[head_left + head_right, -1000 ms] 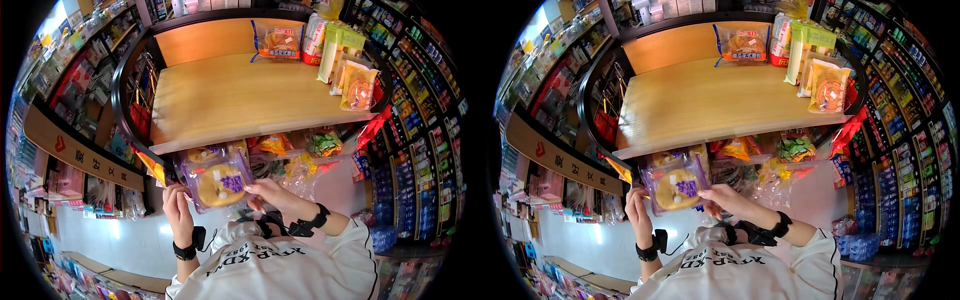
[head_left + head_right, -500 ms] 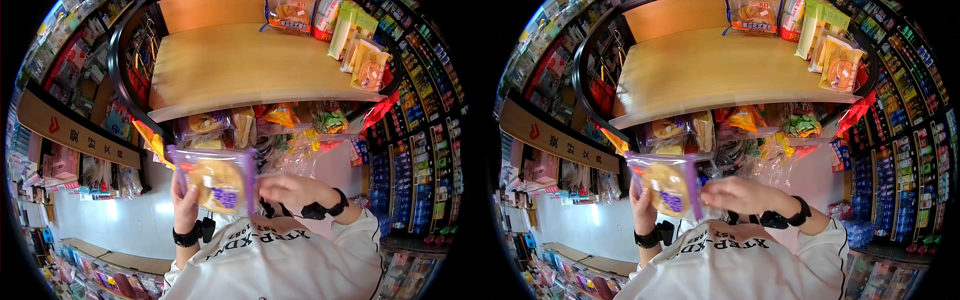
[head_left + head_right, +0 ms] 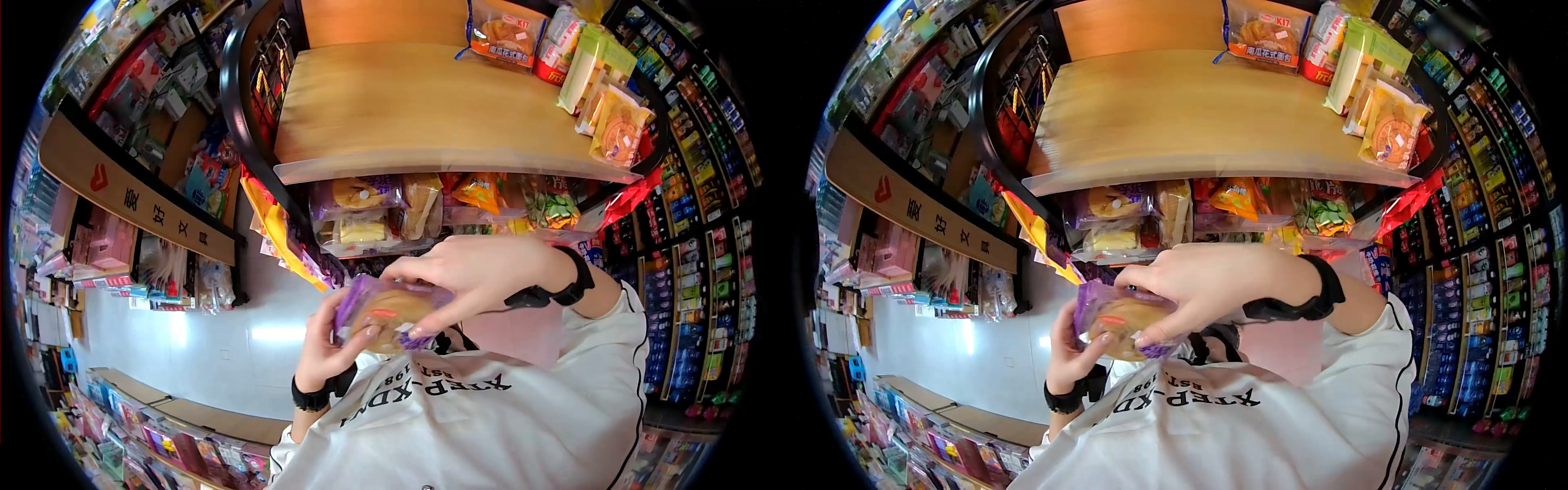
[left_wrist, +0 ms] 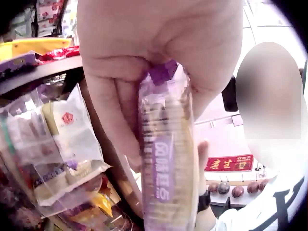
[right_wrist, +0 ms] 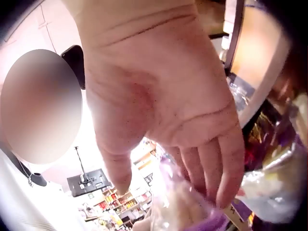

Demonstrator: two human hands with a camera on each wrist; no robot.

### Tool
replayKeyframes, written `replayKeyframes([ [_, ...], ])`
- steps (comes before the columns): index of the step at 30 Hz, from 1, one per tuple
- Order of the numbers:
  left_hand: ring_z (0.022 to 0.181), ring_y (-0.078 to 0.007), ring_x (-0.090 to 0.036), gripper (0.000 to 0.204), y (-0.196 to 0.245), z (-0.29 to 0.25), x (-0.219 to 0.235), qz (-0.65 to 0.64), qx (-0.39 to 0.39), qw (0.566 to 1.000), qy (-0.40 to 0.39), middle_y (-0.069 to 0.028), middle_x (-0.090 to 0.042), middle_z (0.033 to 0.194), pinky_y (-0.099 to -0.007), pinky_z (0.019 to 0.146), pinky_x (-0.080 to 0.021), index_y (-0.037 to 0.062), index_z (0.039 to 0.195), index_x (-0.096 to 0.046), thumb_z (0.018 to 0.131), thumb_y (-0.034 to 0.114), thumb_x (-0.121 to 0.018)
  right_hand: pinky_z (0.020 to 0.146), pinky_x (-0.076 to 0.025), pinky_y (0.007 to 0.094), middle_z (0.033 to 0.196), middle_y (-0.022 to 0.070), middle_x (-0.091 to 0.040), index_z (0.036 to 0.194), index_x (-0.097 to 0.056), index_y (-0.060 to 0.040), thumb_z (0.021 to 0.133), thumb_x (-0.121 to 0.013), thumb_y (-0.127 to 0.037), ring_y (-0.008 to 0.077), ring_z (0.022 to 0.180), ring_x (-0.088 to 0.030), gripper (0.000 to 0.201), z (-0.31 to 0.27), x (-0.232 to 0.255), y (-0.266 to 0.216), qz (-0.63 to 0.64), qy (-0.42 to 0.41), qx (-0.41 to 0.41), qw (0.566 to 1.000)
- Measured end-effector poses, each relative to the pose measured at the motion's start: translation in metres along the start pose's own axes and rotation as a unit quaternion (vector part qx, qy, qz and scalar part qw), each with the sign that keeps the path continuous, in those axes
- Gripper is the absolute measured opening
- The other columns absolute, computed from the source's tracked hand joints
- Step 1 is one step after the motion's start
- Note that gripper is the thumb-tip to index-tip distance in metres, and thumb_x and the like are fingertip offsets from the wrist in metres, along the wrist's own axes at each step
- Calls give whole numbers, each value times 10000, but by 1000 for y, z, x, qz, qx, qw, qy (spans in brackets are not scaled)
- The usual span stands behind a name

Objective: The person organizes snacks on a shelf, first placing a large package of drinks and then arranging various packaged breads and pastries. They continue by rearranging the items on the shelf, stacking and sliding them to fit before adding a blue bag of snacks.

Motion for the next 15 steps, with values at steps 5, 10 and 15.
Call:
replayKeyframes([
  [5, 1021, -246, -629, 455, 20, 21, -6, 21, -65, 997, -27, -173, -637, 1084, -344, 876, -481, -49, 1229, -491, 839, 131, -642, 594, -460, 353, 780, 151, -639, 1122, -548, 6, 847, -655, -364, 275, 659, -610, 473, -2, 3, 17, 11, 63, -33, 997],
  [10, 894, -264, -620, 290, 66, 73, 26, 291, -153, 944, 34, -141, -636, 989, -321, 771, -493, 0, 1140, -575, 870, 107, -566, 614, -466, 354, 799, 176, -637, 1020, -571, 13, 829, -660, -405, 269, 689, -618, 468, -34, 13, 35, 49, 78, -101, 991],
  [15, 860, -349, -574, 169, 48, 130, 4, 533, -164, 825, -93, -193, -614, 880, -408, 738, -467, -16, 972, -551, 862, 113, -547, 610, -460, 360, 775, 183, -626, 1045, -575, -2, 825, -665, -401, 292, 676, -612, 465, -51, 4, 44, 15, 95, -119, 988],
])
Point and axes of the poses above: each hand's wrist, its own z-axis towards the middle knuckle, its own x-axis out of the back of the hand, y = z × x, the point moved 9 cm from there along z, towards the middle knuckle
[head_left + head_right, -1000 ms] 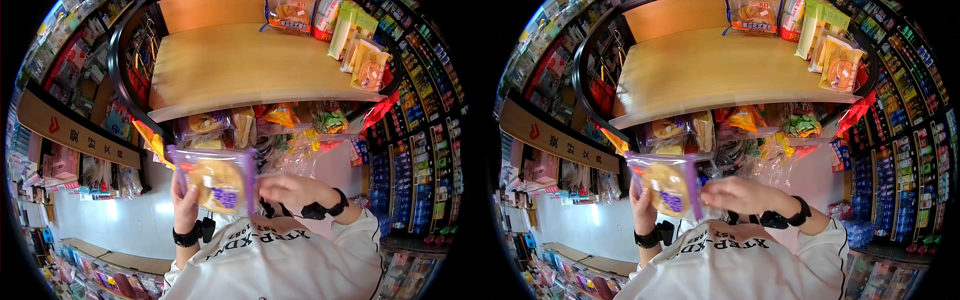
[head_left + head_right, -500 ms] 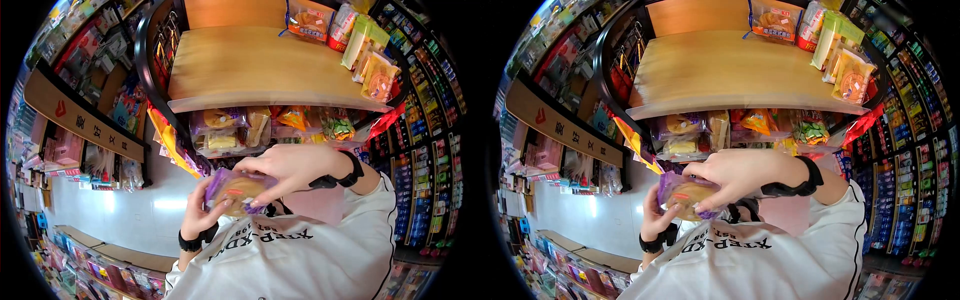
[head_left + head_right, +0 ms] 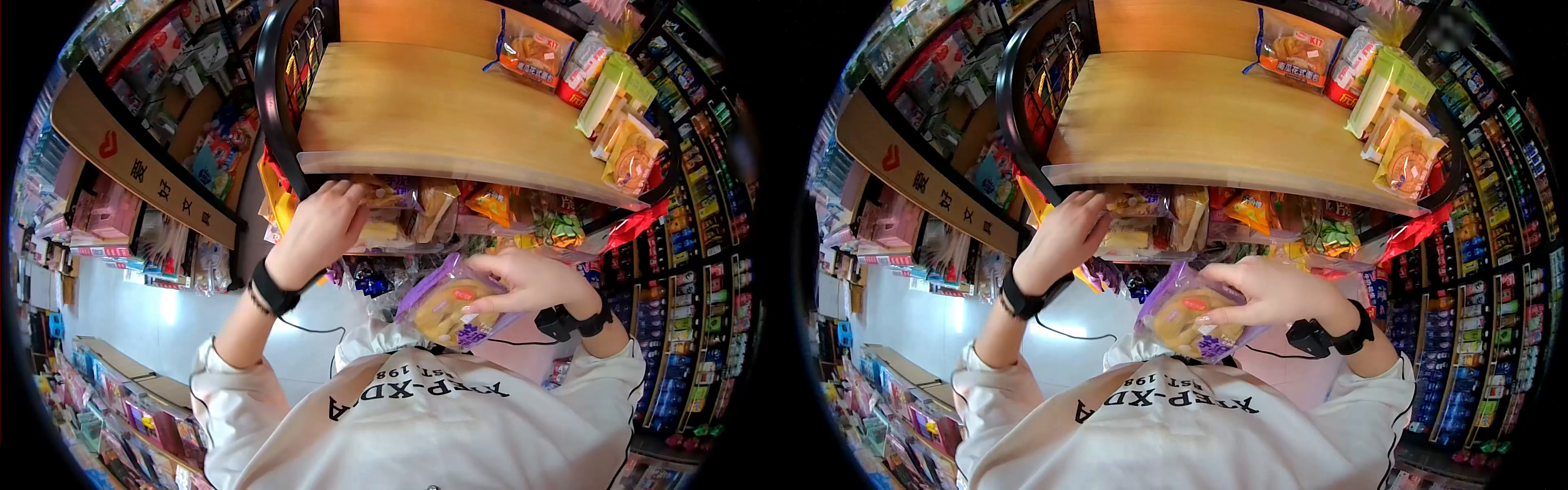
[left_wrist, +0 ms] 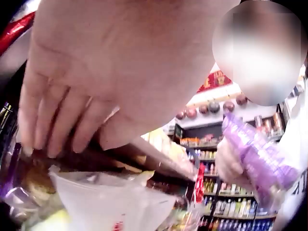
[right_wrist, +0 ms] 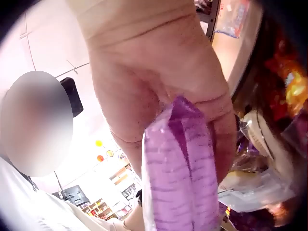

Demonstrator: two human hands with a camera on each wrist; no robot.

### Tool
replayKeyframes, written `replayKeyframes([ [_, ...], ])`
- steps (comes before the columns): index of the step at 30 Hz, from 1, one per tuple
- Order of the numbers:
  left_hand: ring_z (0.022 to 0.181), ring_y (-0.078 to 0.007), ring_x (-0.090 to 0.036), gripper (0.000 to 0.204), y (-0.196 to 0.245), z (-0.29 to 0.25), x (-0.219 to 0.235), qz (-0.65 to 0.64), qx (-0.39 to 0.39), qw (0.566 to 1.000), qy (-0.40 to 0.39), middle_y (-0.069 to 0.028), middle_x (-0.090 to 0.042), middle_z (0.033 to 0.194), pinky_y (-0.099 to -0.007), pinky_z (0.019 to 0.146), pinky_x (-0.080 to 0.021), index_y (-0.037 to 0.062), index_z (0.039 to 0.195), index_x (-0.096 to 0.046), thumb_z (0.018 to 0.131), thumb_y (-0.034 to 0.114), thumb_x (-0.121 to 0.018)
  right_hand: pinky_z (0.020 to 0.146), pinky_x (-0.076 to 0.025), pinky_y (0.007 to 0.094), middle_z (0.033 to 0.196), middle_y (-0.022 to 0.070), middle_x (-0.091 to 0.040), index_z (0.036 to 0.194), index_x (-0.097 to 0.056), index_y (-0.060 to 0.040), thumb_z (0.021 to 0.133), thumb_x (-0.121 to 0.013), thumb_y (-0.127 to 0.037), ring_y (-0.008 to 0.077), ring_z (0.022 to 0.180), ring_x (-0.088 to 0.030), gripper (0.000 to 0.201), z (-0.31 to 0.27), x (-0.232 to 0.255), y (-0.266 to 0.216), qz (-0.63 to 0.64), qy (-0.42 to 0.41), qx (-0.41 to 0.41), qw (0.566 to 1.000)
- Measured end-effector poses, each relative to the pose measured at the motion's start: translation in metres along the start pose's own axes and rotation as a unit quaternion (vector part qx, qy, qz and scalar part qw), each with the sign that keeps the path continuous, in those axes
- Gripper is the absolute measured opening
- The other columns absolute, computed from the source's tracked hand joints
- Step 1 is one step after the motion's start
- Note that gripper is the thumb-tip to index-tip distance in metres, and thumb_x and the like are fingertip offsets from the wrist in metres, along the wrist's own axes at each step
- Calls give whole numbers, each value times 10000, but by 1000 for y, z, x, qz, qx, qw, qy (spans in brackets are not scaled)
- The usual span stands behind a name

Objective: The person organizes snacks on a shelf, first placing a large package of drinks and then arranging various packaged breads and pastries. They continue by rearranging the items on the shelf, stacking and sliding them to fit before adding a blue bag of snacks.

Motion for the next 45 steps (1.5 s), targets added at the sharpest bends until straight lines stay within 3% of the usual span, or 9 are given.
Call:
replayKeyframes([
  [8, 629, -217, -626, 225, -18, 15, -50, 303, -33, 936, -175, -82, -631, 723, -331, 541, -464, 43, 925, -622, 709, 105, -641, 619, -460, 387, 788, 202, -619, 1044, -561, -1, 842, -641, -396, 335, 710, -609, 451, -10, -22, 5, 11, 4, 30, 999],
  [11, 630, -205, -626, 177, -23, 20, -65, 350, -100, 927, -90, -61, -624, 706, -312, 535, -441, 86, 862, -650, 687, 93, -629, 626, -463, 393, 804, 204, -625, 1068, -559, -5, 846, -630, -414, 340, 733, -618, 470, -14, -28, 14, -15, -1, 22, 1000],
  [15, 695, -172, -630, 116, -14, 16, -72, 389, -116, 888, -216, -26, -628, 715, -294, 570, -430, 112, 818, -664, 723, 99, -598, 632, -471, 398, 808, 198, -633, 1100, -559, -10, 849, -619, -435, 343, 741, -627, 497, -17, -35, 21, -5, 23, 52, 998],
  [18, 647, -140, -614, 84, -7, 11, -69, 398, -173, 892, -130, 31, -587, 652, -290, 540, -402, 169, 769, -659, 767, 140, -580, 652, -478, 399, 830, 203, -638, 1116, -561, -13, 843, -633, -429, 340, 757, -631, 503, -17, -38, 27, 11, 8, 30, 999],
  [22, 769, -185, -616, 327, -6, 13, -57, 348, -163, 918, -99, -36, -586, 838, -301, 608, -488, 125, 1091, -618, 768, 113, -568, 628, -477, 395, 826, 204, -640, 1120, -559, -10, 834, -650, -423, 335, 734, -633, 511, -21, -34, 24, 17, 30, 45, 998],
  [25, 650, -174, -607, 180, 8, 6, -42, 352, -187, 913, -91, -33, -586, 803, -297, 532, -454, 106, 948, -602, 772, 126, -570, 620, -475, 379, 809, 197, -637, 1123, -558, -4, 826, -660, -427, 321, 708, -626, 527, -22, -29, 24, 24, 23, 22, 999],
  [31, 738, -164, -581, 237, 29, -3, -15, 352, -169, 915, -106, -32, -518, 936, -288, 537, -482, 123, 999, -562, 762, 116, -572, 603, -463, 338, 775, 171, -620, 1110, -569, 5, 822, -675, -415, 278, 653, -597, 521, -24, -9, 19, 32, 60, 37, 997],
  [38, 563, -109, -570, 207, 31, -26, 25, 309, -159, 938, 3, -85, -542, 1181, -248, 454, -462, 112, 928, -522, 734, 104, -594, 590, -441, 333, 748, 146, -599, 1098, -582, -14, 844, -660, -409, 263, 629, -570, 476, -25, 4, 27, 36, 33, -1, 999],
  [45, 602, -159, -619, 244, 28, -48, 22, 185, -120, 975, 15, -125, -535, 1236, -312, 558, -503, 99, 953, -517, 722, 75, -592, 701, -470, 290, 911, 84, -652, 1136, -577, -9, 843, -688, -336, 148, 796, -601, 453, -17, 12, 31, 99, 41, -2, 994],
])
Point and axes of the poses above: each hand's wrist, its own z-axis towards the middle knuckle, its own x-axis out of the back of the hand, y = z × x, the point moved 9 cm from there along z, towards the middle knuckle
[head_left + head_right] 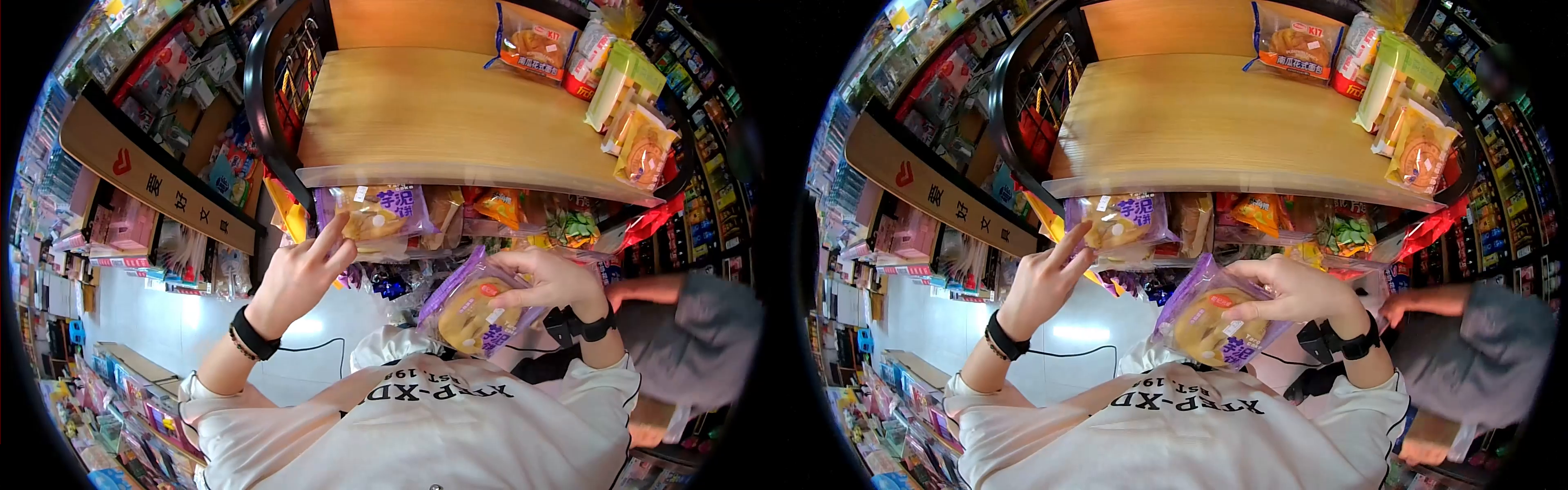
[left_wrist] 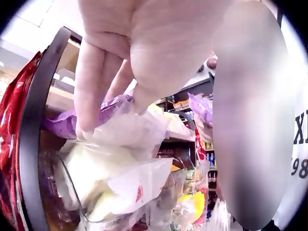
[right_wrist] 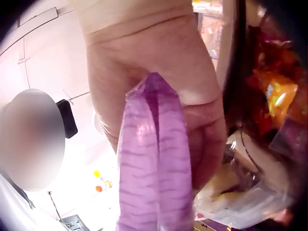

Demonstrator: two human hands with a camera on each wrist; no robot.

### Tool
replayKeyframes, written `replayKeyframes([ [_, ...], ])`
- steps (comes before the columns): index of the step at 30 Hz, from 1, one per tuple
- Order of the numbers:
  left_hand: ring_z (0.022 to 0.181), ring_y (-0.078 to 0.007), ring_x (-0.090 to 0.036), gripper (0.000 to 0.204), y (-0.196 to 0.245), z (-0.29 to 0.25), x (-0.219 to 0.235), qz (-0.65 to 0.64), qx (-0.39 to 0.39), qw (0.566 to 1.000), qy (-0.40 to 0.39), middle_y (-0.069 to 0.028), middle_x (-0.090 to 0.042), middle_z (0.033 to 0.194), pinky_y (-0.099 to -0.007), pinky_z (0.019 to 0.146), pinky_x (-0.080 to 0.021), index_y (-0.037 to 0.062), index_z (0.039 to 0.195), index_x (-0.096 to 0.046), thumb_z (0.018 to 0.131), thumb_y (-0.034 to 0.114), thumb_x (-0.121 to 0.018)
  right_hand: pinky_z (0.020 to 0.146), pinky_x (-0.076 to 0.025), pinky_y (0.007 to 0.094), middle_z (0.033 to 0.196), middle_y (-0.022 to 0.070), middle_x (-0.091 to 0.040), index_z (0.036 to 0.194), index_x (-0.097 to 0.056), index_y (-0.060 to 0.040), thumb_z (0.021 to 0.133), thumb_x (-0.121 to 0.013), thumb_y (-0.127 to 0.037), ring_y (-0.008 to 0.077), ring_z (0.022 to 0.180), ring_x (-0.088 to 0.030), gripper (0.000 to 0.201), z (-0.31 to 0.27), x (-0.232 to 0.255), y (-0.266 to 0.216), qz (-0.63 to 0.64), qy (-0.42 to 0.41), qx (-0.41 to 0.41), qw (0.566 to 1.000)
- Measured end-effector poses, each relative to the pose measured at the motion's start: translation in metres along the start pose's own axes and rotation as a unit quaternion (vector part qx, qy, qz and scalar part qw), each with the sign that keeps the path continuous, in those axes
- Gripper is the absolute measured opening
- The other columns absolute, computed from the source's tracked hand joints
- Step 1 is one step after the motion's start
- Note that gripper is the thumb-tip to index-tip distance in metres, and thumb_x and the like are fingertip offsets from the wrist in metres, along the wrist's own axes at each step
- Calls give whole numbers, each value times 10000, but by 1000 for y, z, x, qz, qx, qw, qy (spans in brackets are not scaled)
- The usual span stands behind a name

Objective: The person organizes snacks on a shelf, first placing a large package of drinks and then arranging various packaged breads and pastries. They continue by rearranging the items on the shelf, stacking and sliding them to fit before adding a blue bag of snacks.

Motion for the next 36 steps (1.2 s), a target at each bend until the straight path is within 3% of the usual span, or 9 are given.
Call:
replayKeyframes([
  [4, 744, -235, -640, 136, -7, -5, -9, -132, 75, 988, 22, -125, -598, 1129, -347, 669, -516, 57, 889, -538, 783, 62, -623, 787, -468, 263, 1057, 22, -626, 1174, -554, 5, 856, -691, -215, 98, 911, -567, 410, 9, -2, 14, 188, -5, -23, 982],
  [6, 808, -273, -629, 118, -4, -5, -3, -203, 69, 970, 117, -119, -633, 961, -355, 682, -521, 25, 884, -564, 798, 37, -644, 820, -462, 252, 1101, 1, -601, 1191, -539, 10, 866, -681, -172, 80, 949, -547, 399, 16, 3, 19, 249, 9, -25, 968],
  [8, 798, -279, -623, 129, -5, -11, -12, -217, 87, 961, 146, -115, -627, 918, -358, 666, -514, 21, 892, -575, 785, 14, -646, 842, -461, 248, 1081, 8, -602, 1195, -526, 19, 894, -648, -194, 72, 959, -548, 388, 26, 7, 22, 301, 46, 22, 952],
  [15, 742, -275, -612, 122, -43, -7, -36, -180, 183, 963, 85, -74, -574, 881, -365, 613, -496, 64, 941, -603, 820, 79, -612, 846, -460, 241, 1087, 15, -597, 1208, -513, 26, 922, -612, -220, 66, 963, -547, 390, 48, 6, 29, 332, 76, 35, 940],
  [19, 720, -234, -603, 190, -43, 14, -44, -70, 120, 990, -9, -45, -525, 901, -335, 594, -502, 87, 946, -598, 781, 173, -639, 828, -458, 234, 1083, 11, -595, 1209, -515, 30, 921, -614, -229, 61, 951, -544, 401, 47, 0, 27, 323, 65, 31, 944],
  [23, 788, -167, -583, 202, -37, 24, -58, 35, 59, 998, -3, -30, -529, 968, -301, 621, -497, 84, 922, -609, 722, 112, -588, 811, -456, 229, 1069, 6, -598, 1192, -530, 30, 916, -622, -244, 55, 944, -538, 400, 41, -5, 34, 304, 80, 26, 949],
  [27, 697, -167, -608, 199, -26, 26, -38, -6, 15, 998, 55, -39, -571, 1102, -300, 587, -504, 84, 933, -604, 736, 89, -574, 811, -457, 234, 1048, 0, -602, 1178, -545, 25, 911, -628, -241, 54, 943, -533, 386, 26, -10, 46, 313, 75, -5, 947],
  [31, 513, -171, -584, 271, -7, 13, -25, -69, -6, 998, 10, -63, -606, 1126, -293, 495, -487, 80, 964, -561, 697, 48, -595, 819, -456, 239, 1052, 0, -602, 1171, -549, 25, 910, -625, -224, 58, 952, -534, 369, 8, -13, 42, 334, 56, -13, 941],
  [36, 524, -138, -584, 267, 7, 5, 8, -97, -12, 995, 35, -98, -614, 1167, -261, 449, -461, 45, 938, -563, 681, 24, -630, 846, -446, 249, 1071, 17, -600, 1178, -549, 21, 849, -667, -206, 89, 975, -547, 417, -7, -4, 41, 341, 78, -13, 937],
])
Point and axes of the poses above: each hand's wrist, its own z-axis towards the middle knuckle, its own x-axis out of the back of the hand, y = z × x, the point moved 9 cm from there along z, towards the middle knuckle
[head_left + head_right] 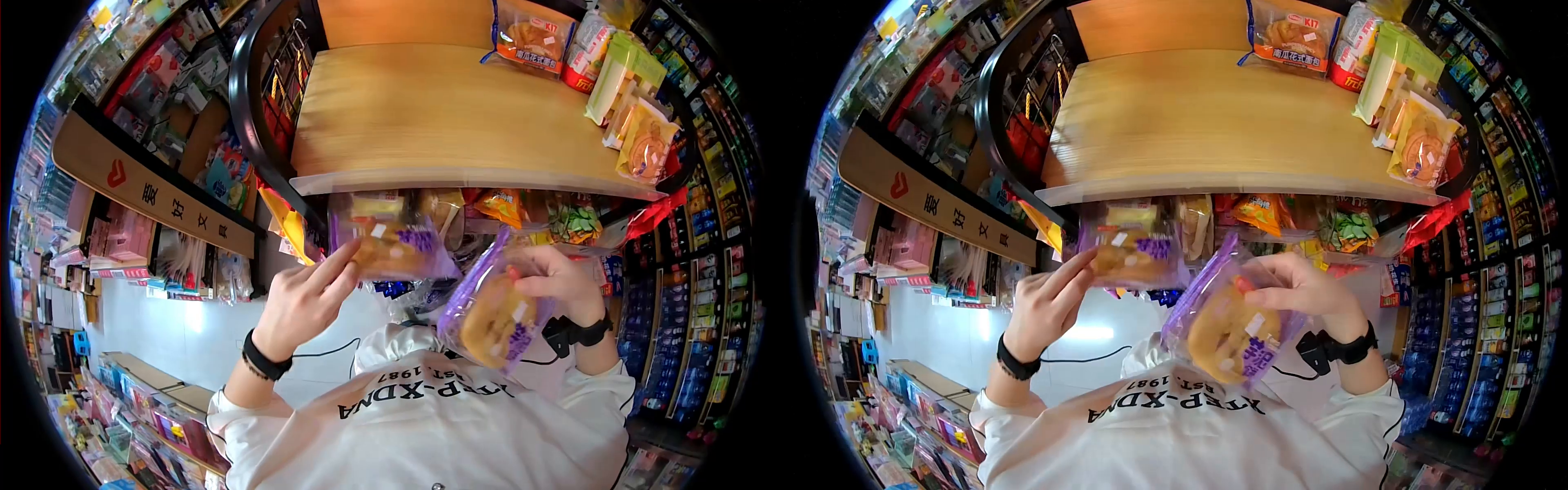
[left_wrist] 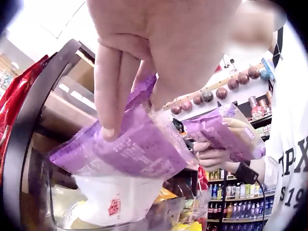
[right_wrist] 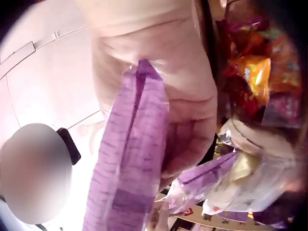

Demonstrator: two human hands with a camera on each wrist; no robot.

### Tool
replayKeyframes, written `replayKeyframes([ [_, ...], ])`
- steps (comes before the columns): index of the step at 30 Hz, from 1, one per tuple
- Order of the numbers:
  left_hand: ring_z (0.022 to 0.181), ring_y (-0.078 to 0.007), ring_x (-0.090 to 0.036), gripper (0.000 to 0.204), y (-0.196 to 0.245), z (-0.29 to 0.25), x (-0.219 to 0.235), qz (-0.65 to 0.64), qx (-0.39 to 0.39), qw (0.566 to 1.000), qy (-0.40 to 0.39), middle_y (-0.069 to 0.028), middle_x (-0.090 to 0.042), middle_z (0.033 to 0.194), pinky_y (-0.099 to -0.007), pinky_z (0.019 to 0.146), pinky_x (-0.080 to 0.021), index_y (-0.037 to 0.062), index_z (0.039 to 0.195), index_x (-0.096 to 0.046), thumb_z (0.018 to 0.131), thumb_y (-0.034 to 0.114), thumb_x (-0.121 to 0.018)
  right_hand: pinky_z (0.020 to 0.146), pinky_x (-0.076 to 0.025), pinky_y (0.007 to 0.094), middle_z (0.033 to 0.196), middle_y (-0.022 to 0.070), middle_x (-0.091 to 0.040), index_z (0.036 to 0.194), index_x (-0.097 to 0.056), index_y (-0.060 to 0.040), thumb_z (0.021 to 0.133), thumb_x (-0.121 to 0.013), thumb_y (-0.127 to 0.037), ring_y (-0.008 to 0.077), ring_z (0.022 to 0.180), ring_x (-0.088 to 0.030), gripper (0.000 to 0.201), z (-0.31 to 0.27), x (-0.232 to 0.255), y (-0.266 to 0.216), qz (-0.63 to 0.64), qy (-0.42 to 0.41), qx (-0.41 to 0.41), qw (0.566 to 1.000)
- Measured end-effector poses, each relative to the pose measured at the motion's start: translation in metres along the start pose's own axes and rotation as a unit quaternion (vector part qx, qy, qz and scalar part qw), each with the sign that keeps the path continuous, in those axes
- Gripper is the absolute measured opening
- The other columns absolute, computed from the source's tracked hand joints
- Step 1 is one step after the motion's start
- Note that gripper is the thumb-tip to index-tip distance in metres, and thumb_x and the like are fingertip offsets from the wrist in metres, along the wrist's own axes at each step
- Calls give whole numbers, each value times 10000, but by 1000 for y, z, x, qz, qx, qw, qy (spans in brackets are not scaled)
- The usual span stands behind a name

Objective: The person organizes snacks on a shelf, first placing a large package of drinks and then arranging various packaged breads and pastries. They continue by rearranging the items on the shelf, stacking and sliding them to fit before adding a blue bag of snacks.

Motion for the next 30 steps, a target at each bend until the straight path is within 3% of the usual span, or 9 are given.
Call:
replayKeyframes([
  [3, 577, -135, -626, 216, 19, -15, 29, -41, -12, 998, 37, -162, -628, 1162, -243, 438, -461, 20, 902, -577, 711, 51, -672, 935, -431, 321, 1162, 108, -596, 1169, -559, 29, 735, -729, -261, 199, 1069, -567, 549, -12, 11, -24, 71, 73, 31, 994],
  [5, 688, -203, -670, 213, 40, -21, 39, -65, -88, 991, 72, -174, -656, 1062, -260, 551, -542, 22, 894, -564, 742, 96, -694, 890, -413, 252, 1080, 29, -578, 1202, -543, 18, 766, -700, -213, 114, 1024, -528, 518, -6, 18, -14, 120, 62, 5, 991],
  [8, 768, -239, -682, 200, 73, -21, 51, -95, -160, 978, 89, -175, -660, 997, -279, 638, -579, 20, 877, -552, 765, 107, -693, 922, -399, 240, 1155, 21, -562, 1263, -504, 9, 852, -638, -274, 99, 1087, -502, 516, 23, 12, 8, 81, -27, 32, 996],
  [10, 820, -249, -682, 135, 82, -23, 52, -143, -167, 970, 109, -167, -659, 998, -284, 655, -585, 7, 874, -571, 784, 64, -654, 940, -409, 255, 1223, 41, -549, 1277, -494, 7, 896, -593, -314, 126, 1116, -512, 508, 33, -15, 26, 74, 13, -19, 997],
  [16, 842, -258, -680, 216, 70, -25, 32, -215, -112, 967, 79, -160, -651, 1016, -298, 685, -579, -14, 963, -608, 760, 48, -649, 954, -462, 326, 1301, 115, -510, 1384, -349, -13, 889, -591, -353, 194, 1160, -524, 647, 17, -79, 64, 221, -215, -142, 941],
  [20, 862, -272, -676, 234, 63, -17, 27, -247, -95, 960, 94, -154, -645, 1044, -304, 681, -577, 7, 987, -606, 761, 59, -636, 921, -479, 324, 1279, 111, -525, 1379, -338, -22, 815, -674, -227, 203, 1133, -541, 689, 8, -91, 87, 315, -242, -172, 902],
  [24, 903, -300, -668, 373, 47, -6, 32, -223, -60, 960, 155, -189, -618, 1129, -336, 680, -569, 30, 1059, -576, 724, 93, -728, 868, -483, 289, 1212, 76, -546, 1395, -320, -50, 787, -714, -187, 169, 1082, -558, 738, 5, -49, 19, 116, -60, -118, 984],
  [27, 1062, -385, -584, 478, 19, 3, 33, -219, 30, 949, 227, -220, -558, 1207, -426, 839, -512, 29, 1128, -528, 710, 76, -753, 960, -446, 331, 1337, 73, -427, 1456, -220, -95, 696, -775, -7, 166, 1156, -500, 945, 10, -11, -48, 40, -9, 55, 998],
  [30, 1158, -403, -506, 394, 4, 13, 33, -124, 96, 963, 219, -191, -557, 1203, -455, 936, -434, 24, 1086, -566, 715, 11, -697, 1039, -373, 360, 1366, 105, -428, 1477, -162, -60, 734, -782, -87, 210, 1250, -432, 968, 4, 21, -142, -121, 118, 129, 977],
])
Point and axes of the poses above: each hand's wrist, its own z-axis towards the middle knuckle, its own x-axis out of the back of the hand, y = z × x, the point moved 9 cm from there along z, towards the middle knuckle
